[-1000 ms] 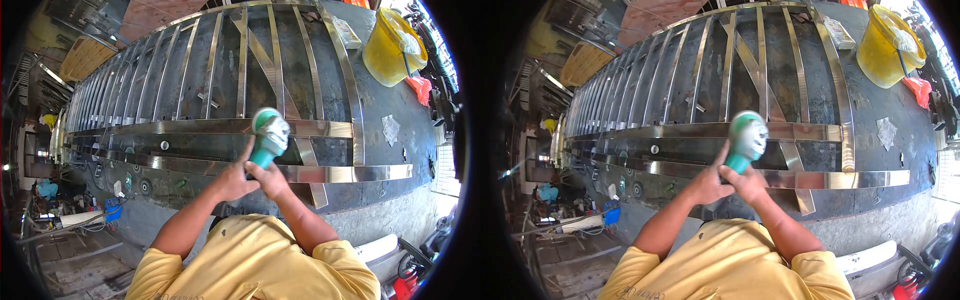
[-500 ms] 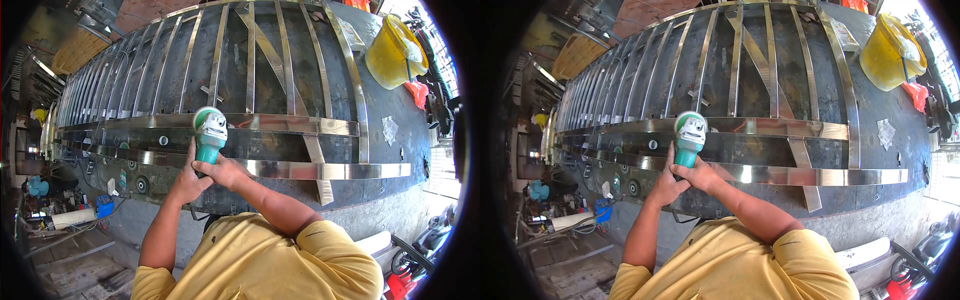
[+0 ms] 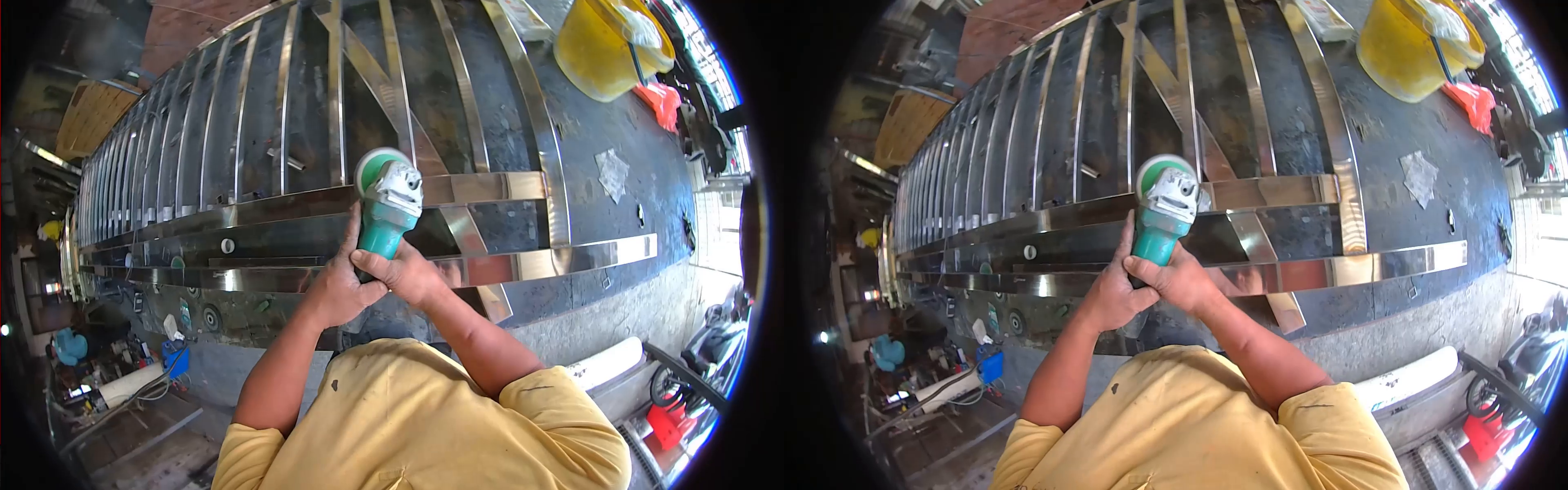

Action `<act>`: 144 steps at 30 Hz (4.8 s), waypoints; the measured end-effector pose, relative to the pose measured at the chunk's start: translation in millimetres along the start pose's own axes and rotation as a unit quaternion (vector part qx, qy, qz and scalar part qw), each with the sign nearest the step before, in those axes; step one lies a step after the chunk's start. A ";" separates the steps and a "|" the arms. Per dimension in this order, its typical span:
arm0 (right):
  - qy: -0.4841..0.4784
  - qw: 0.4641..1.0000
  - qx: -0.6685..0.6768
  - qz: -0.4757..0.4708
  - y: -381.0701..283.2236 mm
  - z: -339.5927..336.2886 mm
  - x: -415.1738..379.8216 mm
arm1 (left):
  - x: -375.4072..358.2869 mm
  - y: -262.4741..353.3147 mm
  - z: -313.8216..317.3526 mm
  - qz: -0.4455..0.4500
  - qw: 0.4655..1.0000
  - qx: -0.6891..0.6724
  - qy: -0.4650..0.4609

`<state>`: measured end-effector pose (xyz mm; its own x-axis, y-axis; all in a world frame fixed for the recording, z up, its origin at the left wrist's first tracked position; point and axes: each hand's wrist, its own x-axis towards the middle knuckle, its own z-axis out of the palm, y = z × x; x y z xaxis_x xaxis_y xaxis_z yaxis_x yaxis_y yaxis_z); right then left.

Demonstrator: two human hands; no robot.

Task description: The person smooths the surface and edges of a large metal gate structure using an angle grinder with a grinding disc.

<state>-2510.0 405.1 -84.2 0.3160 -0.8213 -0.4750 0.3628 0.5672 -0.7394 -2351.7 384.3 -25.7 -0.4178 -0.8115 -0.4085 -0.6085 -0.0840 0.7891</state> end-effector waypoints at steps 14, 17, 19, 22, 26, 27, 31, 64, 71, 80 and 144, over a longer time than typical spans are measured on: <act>0.164 0.978 0.120 -0.054 -8.2 -99.1 -63.0 | 65.3 72.5 76.6 0.067 0.986 0.044 -0.148; 0.150 0.976 0.137 -0.075 -4.0 -90.7 -60.2 | 60.2 62.1 70.4 0.066 0.987 0.004 -0.149; 0.146 0.980 0.115 -0.065 0.1 -74.7 -53.8 | 49.4 49.0 57.6 0.066 0.989 -0.005 -0.135; 0.152 0.983 0.072 -0.070 5.0 -37.3 -39.8 | 30.0 31.6 26.4 0.046 0.991 -0.006 -0.127; 0.089 0.992 0.080 -0.029 25.8 20.4 -6.2 | 0.6 -22.7 -17.9 0.055 0.995 -0.021 -0.081; 0.080 0.994 0.069 -0.026 32.6 37.5 4.4 | -8.5 -35.2 -32.2 0.050 0.996 -0.026 -0.071; 0.039 0.999 0.033 -0.011 49.8 113.7 41.0 | -51.6 -72.6 -97.4 0.014 0.998 -0.046 -0.030; -0.052 0.995 -0.073 0.035 61.8 281.6 146.9 | -103.3 -180.6 -239.3 0.004 0.994 -0.074 0.077; -0.039 0.998 -0.043 0.011 54.2 259.2 133.6 | -86.1 -167.2 -224.9 0.012 0.998 -0.032 0.056; 0.005 1.000 0.000 -0.025 66.7 208.4 121.2 | -62.9 -133.7 -189.6 0.005 1.000 -0.011 0.005; 0.006 0.893 -0.404 -0.200 49.2 342.2 22.8 | -223.8 -259.6 -212.3 0.244 0.815 -0.394 0.348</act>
<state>-2185.0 435.3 31.9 0.2914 -0.9517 -0.0965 -0.3076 0.0023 -0.9515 -1957.0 465.0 -41.7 0.1702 -0.9678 0.1854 0.2515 0.2246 0.9414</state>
